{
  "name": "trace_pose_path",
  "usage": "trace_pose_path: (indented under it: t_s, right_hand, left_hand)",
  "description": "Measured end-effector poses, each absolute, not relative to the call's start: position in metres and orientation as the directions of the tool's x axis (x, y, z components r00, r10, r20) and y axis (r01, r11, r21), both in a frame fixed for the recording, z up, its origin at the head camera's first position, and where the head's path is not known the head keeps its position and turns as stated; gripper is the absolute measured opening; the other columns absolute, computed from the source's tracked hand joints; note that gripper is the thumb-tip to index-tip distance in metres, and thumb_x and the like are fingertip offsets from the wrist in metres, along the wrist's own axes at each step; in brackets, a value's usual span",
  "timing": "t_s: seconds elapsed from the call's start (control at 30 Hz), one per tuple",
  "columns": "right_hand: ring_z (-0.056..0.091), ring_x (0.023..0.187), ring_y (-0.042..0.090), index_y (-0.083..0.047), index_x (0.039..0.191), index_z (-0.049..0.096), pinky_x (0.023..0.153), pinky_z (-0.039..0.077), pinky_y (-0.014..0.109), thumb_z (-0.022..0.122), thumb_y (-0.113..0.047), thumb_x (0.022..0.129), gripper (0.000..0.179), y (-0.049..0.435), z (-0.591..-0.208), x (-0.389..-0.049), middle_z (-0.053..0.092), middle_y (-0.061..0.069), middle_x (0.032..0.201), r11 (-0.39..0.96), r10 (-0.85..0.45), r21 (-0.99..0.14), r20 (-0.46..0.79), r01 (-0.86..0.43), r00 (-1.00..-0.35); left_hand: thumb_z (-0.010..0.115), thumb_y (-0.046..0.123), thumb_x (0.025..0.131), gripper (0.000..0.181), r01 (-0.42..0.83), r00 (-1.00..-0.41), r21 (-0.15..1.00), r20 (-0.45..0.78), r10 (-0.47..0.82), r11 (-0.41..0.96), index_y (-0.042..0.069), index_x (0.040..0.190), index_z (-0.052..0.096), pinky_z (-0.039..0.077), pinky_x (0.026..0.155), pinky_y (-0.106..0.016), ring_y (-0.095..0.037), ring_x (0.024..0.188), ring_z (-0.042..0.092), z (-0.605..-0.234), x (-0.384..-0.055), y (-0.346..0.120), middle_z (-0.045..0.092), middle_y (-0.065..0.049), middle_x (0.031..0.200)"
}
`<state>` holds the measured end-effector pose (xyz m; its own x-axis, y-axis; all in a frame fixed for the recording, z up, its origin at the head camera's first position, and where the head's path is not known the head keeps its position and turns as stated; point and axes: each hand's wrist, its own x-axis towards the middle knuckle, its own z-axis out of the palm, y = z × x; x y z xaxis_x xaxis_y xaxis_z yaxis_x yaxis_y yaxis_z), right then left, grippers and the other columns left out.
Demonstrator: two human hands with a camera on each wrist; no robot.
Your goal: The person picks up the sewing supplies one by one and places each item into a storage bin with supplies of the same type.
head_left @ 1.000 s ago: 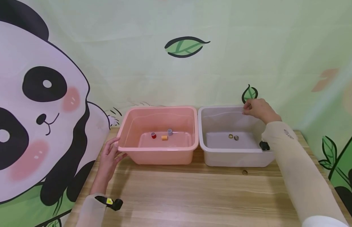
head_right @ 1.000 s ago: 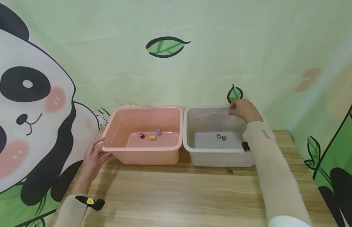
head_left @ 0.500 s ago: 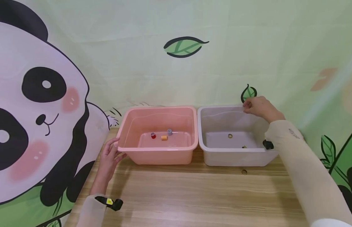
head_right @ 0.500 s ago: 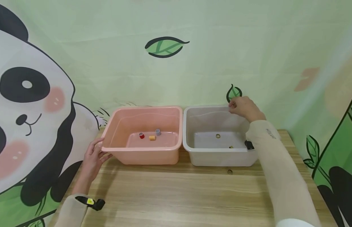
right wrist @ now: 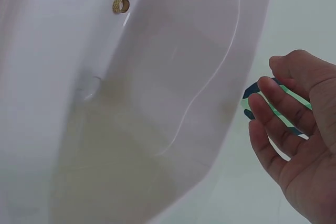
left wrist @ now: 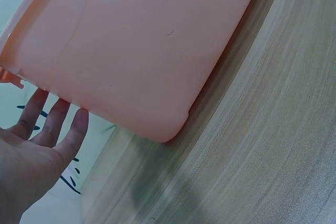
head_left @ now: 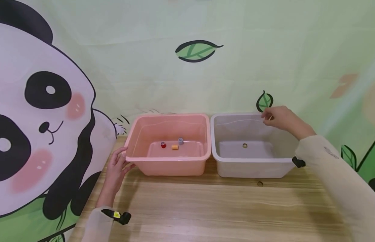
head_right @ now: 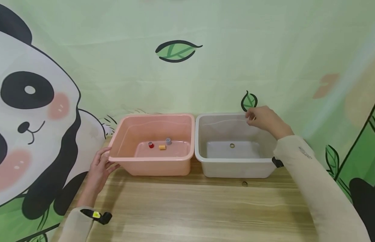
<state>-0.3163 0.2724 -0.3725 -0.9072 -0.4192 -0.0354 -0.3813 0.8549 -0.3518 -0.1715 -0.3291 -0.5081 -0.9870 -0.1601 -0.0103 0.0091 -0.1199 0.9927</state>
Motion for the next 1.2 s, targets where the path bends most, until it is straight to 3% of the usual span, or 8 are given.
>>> trace_pose_path:
  t_s: [0.37,0.67,1.2]
  right_hand:
    - [0.066,0.089,0.028,0.002,0.113,0.067,0.077,0.055,0.046,0.069,-0.014,0.096,0.024,0.279,-0.374,-0.293,0.071,0.012,0.097,0.839,-0.437,-0.347,0.025,-0.418,-0.899]
    - [0.067,0.101,0.031,-0.002,0.113,0.069,0.087,0.054,0.052,0.068,-0.013,0.096,0.020,0.280,-0.382,-0.265,0.071,0.014,0.107,0.806,-0.429,-0.406,0.100,-0.431,-0.898]
    - [0.070,0.096,0.031,-0.001,0.111,0.070,0.083,0.057,0.050,0.068,-0.006,0.095,0.017,0.283,-0.394,-0.230,0.073,0.014,0.106,0.759,-0.445,-0.415,0.233,-0.502,-0.865]
  left_hand:
    - [0.052,0.036,0.106,0.047,0.013,-0.987,0.993,-0.007,-0.162,-0.119,0.015,0.147,0.043,0.058,0.090,-0.032,-0.008,0.105,0.068,-0.510,-0.172,-0.329,0.047,-0.013,0.145]
    - [0.051,0.036,0.107,0.047,0.019,-0.987,0.993,0.000,-0.160,-0.118,0.014,0.147,0.043,0.058,0.089,-0.032,-0.008,0.104,0.069,-0.509,-0.172,-0.328,0.047,-0.014,0.144]
    - [0.052,0.036,0.107,0.047,0.007,-0.986,0.993,-0.012,-0.165,-0.115,0.014,0.148,0.042,0.057,0.089,-0.031,-0.008,0.104,0.068,-0.509,-0.172,-0.329,0.046,-0.011,0.146]
